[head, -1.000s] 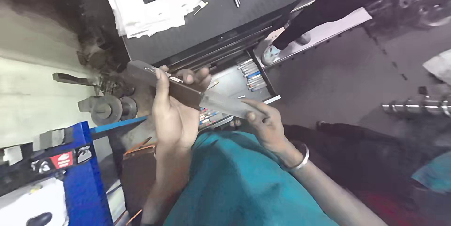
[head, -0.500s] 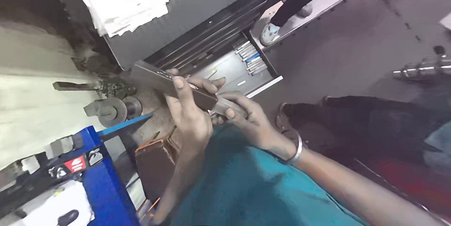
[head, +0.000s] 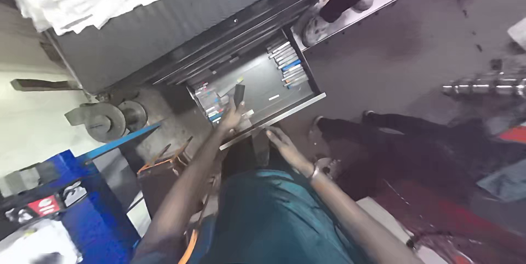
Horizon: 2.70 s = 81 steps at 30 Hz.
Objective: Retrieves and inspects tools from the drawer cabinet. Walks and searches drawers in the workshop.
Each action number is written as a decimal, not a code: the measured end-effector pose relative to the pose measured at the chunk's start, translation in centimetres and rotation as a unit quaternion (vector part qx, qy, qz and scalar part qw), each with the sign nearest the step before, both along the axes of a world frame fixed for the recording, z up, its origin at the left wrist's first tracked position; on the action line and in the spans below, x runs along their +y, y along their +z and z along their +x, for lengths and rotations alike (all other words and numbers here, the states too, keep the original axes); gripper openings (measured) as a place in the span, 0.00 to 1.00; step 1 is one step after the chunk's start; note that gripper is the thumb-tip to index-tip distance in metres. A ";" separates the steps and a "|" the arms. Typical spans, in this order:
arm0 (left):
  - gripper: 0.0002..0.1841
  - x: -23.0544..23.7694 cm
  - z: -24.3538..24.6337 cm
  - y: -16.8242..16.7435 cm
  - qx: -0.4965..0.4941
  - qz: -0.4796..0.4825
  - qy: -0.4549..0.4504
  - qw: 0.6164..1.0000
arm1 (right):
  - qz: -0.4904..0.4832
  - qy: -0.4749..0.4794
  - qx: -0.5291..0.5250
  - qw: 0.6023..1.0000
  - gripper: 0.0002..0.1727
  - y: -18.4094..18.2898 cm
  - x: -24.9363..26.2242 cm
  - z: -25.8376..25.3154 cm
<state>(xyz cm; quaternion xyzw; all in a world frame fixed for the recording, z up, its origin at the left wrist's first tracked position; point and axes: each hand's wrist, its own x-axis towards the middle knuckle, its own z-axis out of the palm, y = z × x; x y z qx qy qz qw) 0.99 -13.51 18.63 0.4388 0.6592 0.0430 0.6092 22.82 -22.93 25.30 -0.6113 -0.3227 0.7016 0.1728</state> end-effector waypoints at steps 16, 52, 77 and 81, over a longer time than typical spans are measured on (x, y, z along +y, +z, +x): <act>0.20 10.2 -1.1 -16.3 0.337 0.229 -0.125 0.904 | -0.119 -0.055 -0.104 0.986 0.18 -3.7 -7.8 10.4; 0.24 4.9 -2.3 -10.5 0.239 0.142 -0.147 0.949 | 0.015 0.020 -0.230 0.973 0.19 0.8 -4.2 14.2; 0.22 1.3 20.8 -11.6 -0.090 -0.076 0.665 0.737 | 0.037 0.106 -0.129 0.985 0.17 -3.3 11.3 39.0; 0.22 4.9 19.2 -12.4 -0.095 -0.056 0.667 0.737 | -0.061 0.199 -0.064 0.976 0.22 -5.5 14.7 36.3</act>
